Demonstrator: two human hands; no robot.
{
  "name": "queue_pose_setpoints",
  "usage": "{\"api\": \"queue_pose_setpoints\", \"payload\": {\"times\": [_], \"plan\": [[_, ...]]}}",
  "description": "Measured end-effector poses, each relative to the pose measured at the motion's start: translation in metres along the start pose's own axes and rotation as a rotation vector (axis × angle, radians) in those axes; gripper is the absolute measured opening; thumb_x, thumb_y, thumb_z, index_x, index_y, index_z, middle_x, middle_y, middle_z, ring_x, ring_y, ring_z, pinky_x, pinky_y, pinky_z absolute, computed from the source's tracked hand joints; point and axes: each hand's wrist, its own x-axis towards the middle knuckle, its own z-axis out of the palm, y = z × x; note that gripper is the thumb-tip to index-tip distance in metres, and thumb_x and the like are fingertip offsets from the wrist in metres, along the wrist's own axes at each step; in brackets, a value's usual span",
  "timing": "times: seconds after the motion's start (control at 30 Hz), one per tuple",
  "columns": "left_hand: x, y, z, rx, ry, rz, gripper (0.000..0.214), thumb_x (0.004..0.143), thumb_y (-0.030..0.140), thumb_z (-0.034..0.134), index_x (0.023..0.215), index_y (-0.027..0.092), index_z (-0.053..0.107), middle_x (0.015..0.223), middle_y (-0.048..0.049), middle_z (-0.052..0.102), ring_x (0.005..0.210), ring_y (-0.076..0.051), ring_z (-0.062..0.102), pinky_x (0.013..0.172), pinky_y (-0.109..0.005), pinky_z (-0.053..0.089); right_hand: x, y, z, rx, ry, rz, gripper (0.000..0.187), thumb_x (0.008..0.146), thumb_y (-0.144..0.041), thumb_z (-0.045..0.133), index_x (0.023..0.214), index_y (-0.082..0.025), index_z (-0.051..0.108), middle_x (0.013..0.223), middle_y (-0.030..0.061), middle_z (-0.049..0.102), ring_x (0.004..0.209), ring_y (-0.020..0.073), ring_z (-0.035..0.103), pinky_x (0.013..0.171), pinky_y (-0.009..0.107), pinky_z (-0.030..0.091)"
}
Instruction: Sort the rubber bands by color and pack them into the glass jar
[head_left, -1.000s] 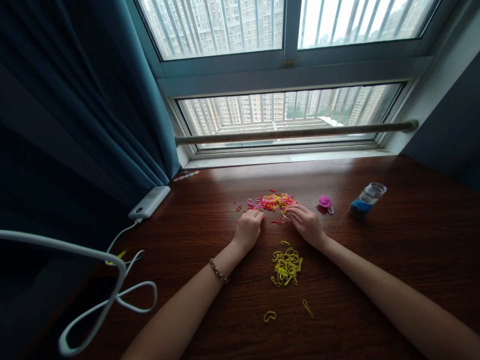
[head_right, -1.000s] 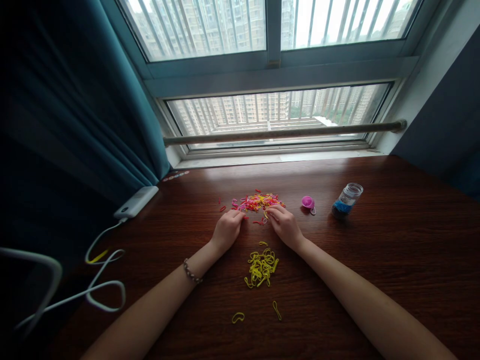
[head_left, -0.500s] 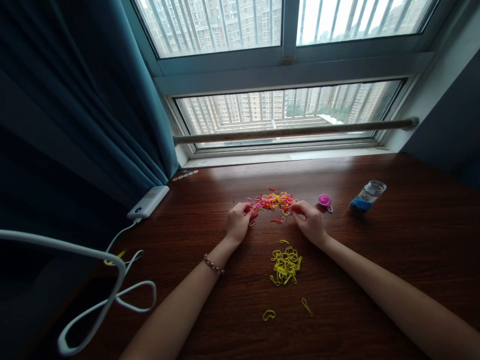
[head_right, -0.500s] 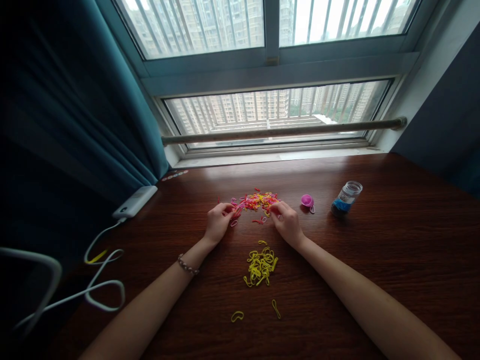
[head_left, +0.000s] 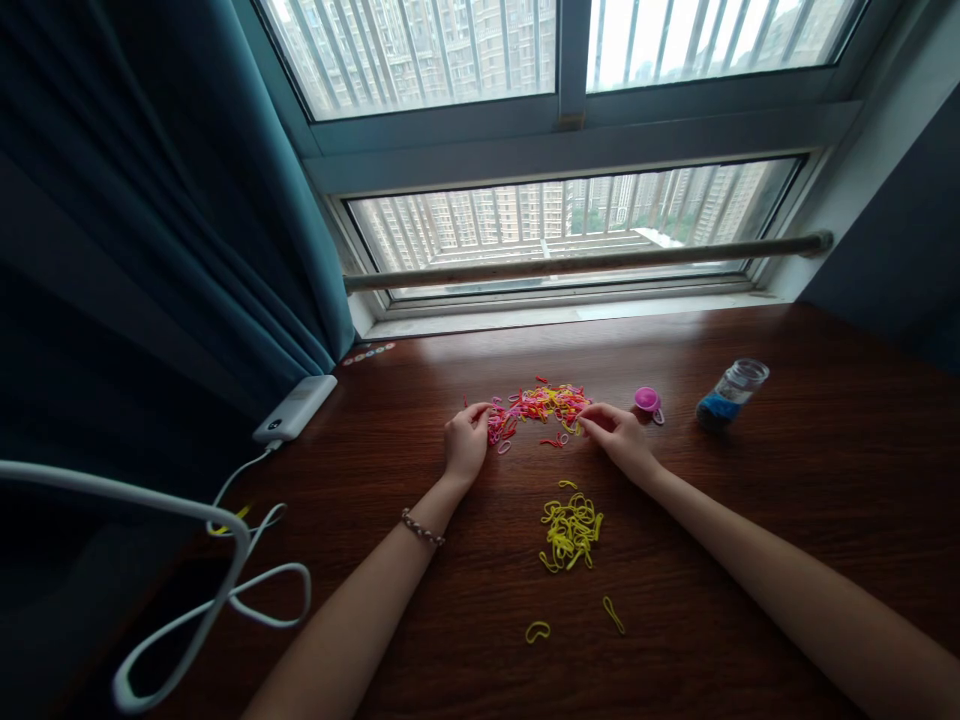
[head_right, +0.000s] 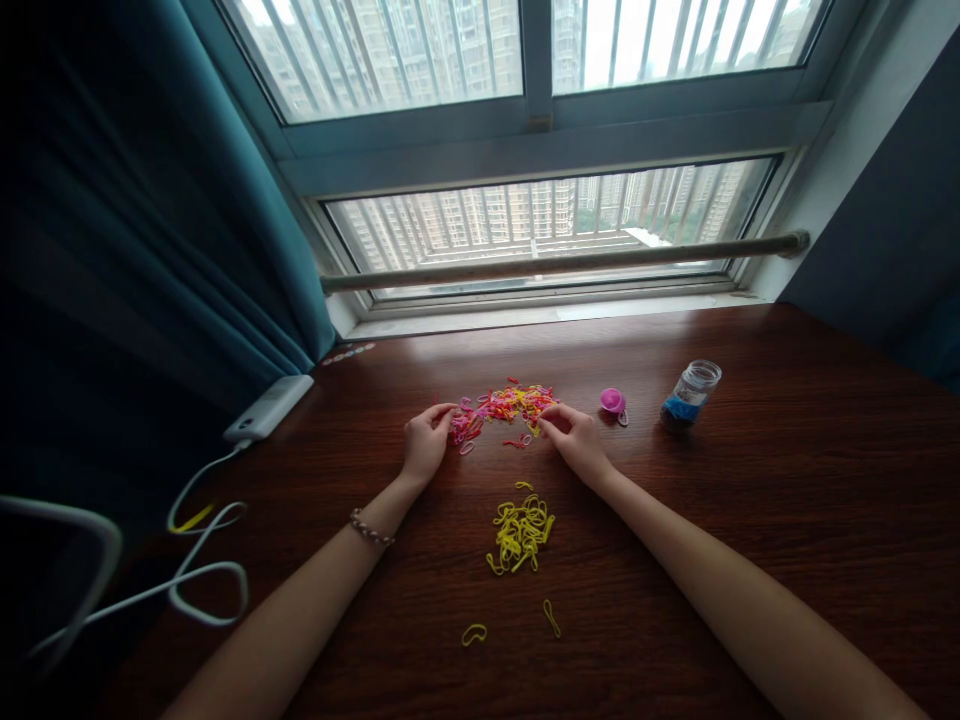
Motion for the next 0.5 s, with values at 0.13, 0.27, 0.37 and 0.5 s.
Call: {"api": "queue_pose_setpoints", "payload": {"times": [0.13, 0.27, 0.37, 0.5], "plan": [[-0.001, 0.002, -0.001, -0.016, 0.007, 0.013, 0.02, 0.082, 0.024, 0.048, 0.09, 0.018, 0.065, 0.087, -0.0053, 0.069, 0.075, -0.016, 0.064, 0.069, -0.026, 0.049, -0.001, -0.016, -0.002, 0.149, -0.212, 0.128, 0.024, 0.07, -0.036, 0.065, 0.079, -0.014, 0.063, 0.065, 0.0011, 0.062, 0.055, 0.0103, 0.054, 0.051, 0.022, 0.042], [-0.001, 0.003, -0.001, -0.02, 0.02, 0.025, 0.019, 0.082, 0.023, 0.048, 0.091, 0.019, 0.064, 0.086, -0.0048, 0.069, 0.075, -0.016, 0.064, 0.068, -0.026, 0.049, -0.004, -0.03, -0.007, 0.147, -0.769, 0.226, 0.027, 0.067, -0.035, 0.068, 0.08, -0.011, 0.067, 0.06, 0.0012, 0.061, 0.048, 0.0084, 0.052, 0.045, 0.019, 0.039], [-0.001, 0.005, -0.001, -0.018, 0.027, 0.038, 0.018, 0.081, 0.025, 0.049, 0.09, 0.019, 0.064, 0.085, -0.0051, 0.068, 0.076, -0.016, 0.064, 0.068, -0.027, 0.049, -0.004, -0.028, -0.008, -0.003, -0.898, 0.173, 0.033, 0.076, -0.04, 0.058, 0.087, -0.011, 0.067, 0.062, 0.0035, 0.064, 0.042, 0.008, 0.051, 0.039, 0.019, 0.036], [-0.006, 0.014, -0.002, -0.046, -0.007, 0.125, 0.015, 0.079, 0.022, 0.052, 0.087, 0.018, 0.063, 0.082, -0.0048, 0.067, 0.074, -0.015, 0.062, 0.069, -0.027, 0.049, 0.0, -0.012, -0.008, -0.302, -0.373, -0.246, 0.028, 0.085, -0.035, 0.047, 0.086, -0.015, 0.067, 0.077, 0.0073, 0.066, 0.065, 0.0141, 0.059, 0.06, 0.026, 0.048]]}}
